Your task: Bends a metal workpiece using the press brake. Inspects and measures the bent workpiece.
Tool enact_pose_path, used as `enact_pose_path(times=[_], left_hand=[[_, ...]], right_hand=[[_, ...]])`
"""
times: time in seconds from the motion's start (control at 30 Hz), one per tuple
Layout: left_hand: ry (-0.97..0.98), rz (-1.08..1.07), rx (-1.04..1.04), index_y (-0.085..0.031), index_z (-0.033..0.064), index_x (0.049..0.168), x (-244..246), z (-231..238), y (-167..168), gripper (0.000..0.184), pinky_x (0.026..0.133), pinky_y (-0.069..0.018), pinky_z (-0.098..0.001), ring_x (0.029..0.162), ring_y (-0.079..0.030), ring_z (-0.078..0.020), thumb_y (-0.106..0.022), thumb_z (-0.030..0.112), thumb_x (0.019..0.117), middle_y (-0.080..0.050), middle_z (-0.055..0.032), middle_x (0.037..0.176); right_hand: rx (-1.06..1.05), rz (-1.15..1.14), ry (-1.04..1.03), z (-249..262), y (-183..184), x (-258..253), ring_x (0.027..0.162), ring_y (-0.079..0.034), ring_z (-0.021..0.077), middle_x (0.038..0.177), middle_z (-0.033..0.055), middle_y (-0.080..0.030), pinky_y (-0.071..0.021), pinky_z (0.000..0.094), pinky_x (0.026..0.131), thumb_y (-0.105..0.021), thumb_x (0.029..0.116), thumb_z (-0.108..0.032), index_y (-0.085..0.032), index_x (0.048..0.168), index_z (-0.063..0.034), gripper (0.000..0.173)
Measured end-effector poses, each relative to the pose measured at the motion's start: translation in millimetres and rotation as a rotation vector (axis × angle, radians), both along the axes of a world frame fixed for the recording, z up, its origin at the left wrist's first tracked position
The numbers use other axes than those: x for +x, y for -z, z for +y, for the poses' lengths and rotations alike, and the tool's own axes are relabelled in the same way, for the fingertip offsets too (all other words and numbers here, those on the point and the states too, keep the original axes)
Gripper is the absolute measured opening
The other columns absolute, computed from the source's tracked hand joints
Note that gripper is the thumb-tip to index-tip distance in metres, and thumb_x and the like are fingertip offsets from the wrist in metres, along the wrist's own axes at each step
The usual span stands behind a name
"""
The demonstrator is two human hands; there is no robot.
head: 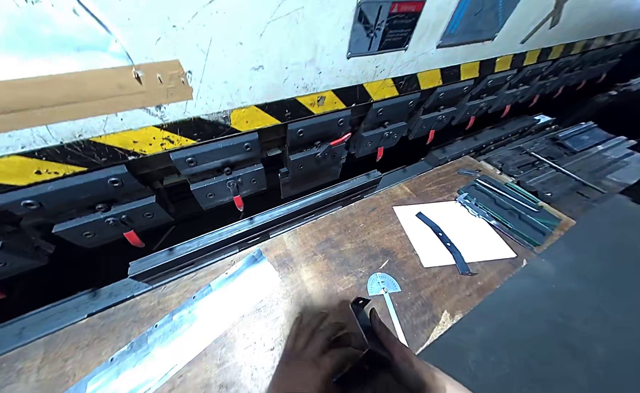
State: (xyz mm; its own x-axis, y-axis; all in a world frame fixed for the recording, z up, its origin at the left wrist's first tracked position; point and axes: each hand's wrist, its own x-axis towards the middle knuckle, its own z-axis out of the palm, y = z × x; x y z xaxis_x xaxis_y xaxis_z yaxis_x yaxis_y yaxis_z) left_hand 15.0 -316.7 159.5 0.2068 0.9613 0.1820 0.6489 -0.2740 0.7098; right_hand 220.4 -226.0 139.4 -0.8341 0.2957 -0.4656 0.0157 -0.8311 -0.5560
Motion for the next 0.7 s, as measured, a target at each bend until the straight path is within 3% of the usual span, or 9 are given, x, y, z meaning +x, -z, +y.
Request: enact_pose_path(times=[0.07, 0.13, 0.2, 0.27, 0.37, 0.47, 0.57, 0.63, 0.7], left_hand=[[0.077, -0.008, 0.03, -0.078, 0.0137, 0.112, 11.5, 11.3, 9.4, 0.035, 0.12, -0.0228, -0.0685, 0.139, -0.052, -0.0316, -0.064, 0.043, 0.0995, -0.068, -0.0079, 0.135], [0.068, -0.189, 0.066, -0.077, 0.0014, 0.109, 19.1, 18.2, 22.9, 0.031, 0.122, -0.0246, -0.0638, 0.125, -0.064, -0.028, -0.061, 0.028, 0.1033, -0.073, -0.0141, 0.122], [-0.049, -0.52, 0.032, -0.072, -0.0082, 0.111, 24.1, 21.4, 30.6, 0.026, 0.118, -0.04, -0.0474, 0.11, -0.072, -0.0192, -0.056, 0.011, 0.1041, -0.077, -0.0142, 0.11], [-0.209, -0.932, -0.093, -0.056, -0.0151, 0.125, 26.1, 27.0, 28.4, 0.029, 0.095, -0.0601, -0.0405, 0.098, -0.075, -0.0208, -0.043, 0.003, 0.1062, -0.076, -0.0155, 0.107], [-0.39, -1.545, -0.341, -0.025, 0.0053, 0.155, 20.8, 39.6, 21.4, 0.047, 0.088, -0.0597, -0.0501, 0.103, -0.072, -0.0341, -0.027, 0.016, 0.1096, -0.069, -0.0214, 0.122], [-0.369, -1.888, -0.367, -0.037, 0.0108, 0.142, 13.9, 49.6, 22.4, 0.039, 0.097, -0.0537, -0.0541, 0.119, -0.066, -0.037, -0.021, 0.024, 0.1097, -0.063, -0.0196, 0.136], [-0.341, -2.008, -0.322, -0.049, 0.0073, 0.133, 12.6, 53.5, 13.7, 0.04, 0.099, -0.0526, -0.055, 0.123, -0.064, -0.0375, -0.022, 0.025, 0.1095, -0.063, -0.0186, 0.138], [-0.341, -2.023, -0.3, -0.047, 0.0086, 0.134, 13.6, 53.4, 9.4, 0.036, 0.098, -0.0534, -0.0555, 0.121, -0.065, -0.0386, -0.024, 0.021, 0.1093, -0.064, -0.0192, 0.136], [-0.298, -1.953, -0.254, -0.038, 0.0129, 0.141, 14.4, 52.6, 9.6, 0.034, 0.098, -0.0537, -0.0555, 0.12, -0.066, -0.0392, -0.026, 0.017, 0.1098, -0.063, -0.0195, 0.137]], right_hand=[[0.066, 0.011, -0.025, 0.7, -0.5, -2.9, 0.11, -0.067, 0.0169, 0.117, 0.0025, -0.072, -0.0566, 0.0408, 0.094, -0.036, 0.0821, -0.092, -0.063, 0.124, -0.016, 0.091], [0.186, -0.044, -0.056, 5.3, 0.1, 4.8, 0.114, -0.067, 0.0229, 0.124, 0.008, -0.068, -0.0562, 0.0465, 0.097, -0.026, 0.087, -0.09, -0.051, 0.138, -0.0099, 0.098], [0.53, -0.268, -0.075, 12.0, 4.1, 22.8, 0.109, -0.071, 0.0262, 0.126, 0.0126, -0.069, -0.0588, 0.0475, 0.094, -0.012, 0.1061, -0.06, -0.042, 0.149, -0.0089, 0.073], [1.068, -0.647, -0.003, 21.7, 28.0, 43.3, 0.104, -0.072, 0.0274, 0.119, 0.0119, -0.072, -0.0574, 0.0526, 0.09, -0.04, 0.11, -0.039, -0.053, 0.146, -0.0108, 0.048], [1.596, -1.038, -0.034, 26.5, 90.0, 71.5, 0.144, -0.045, 0.0344, 0.152, 0.0091, -0.054, -0.0349, 0.0608, 0.116, -0.052, 0.1008, -0.056, -0.061, 0.142, -0.017, 0.057], [1.633, -1.143, -0.233, 13.2, 121.9, 84.0, 0.154, -0.024, 0.0411, 0.167, 0.0123, -0.032, -0.0165, 0.0716, 0.119, -0.049, 0.103, -0.054, -0.05, 0.153, -0.0158, 0.063], [1.632, -1.145, -0.194, -2.6, 129.5, 87.8, 0.155, -0.025, 0.0381, 0.167, 0.0089, -0.032, -0.013, 0.0718, 0.119, -0.048, 0.1059, -0.039, -0.044, 0.157, -0.012, 0.057], [1.666, -1.122, -0.125, -12.6, 130.4, 95.3, 0.152, -0.031, 0.0408, 0.163, 0.0095, -0.04, -0.0186, 0.0712, 0.118, -0.048, 0.1065, -0.03, -0.051, 0.152, -0.0094, 0.05], [1.738, -1.093, 0.011, -21.2, 131.5, 106.5, 0.14, -0.048, 0.0423, 0.15, 0.012, -0.056, -0.0367, 0.0645, 0.112, -0.051, 0.104, -0.019, -0.066, 0.135, -0.0097, 0.036]])
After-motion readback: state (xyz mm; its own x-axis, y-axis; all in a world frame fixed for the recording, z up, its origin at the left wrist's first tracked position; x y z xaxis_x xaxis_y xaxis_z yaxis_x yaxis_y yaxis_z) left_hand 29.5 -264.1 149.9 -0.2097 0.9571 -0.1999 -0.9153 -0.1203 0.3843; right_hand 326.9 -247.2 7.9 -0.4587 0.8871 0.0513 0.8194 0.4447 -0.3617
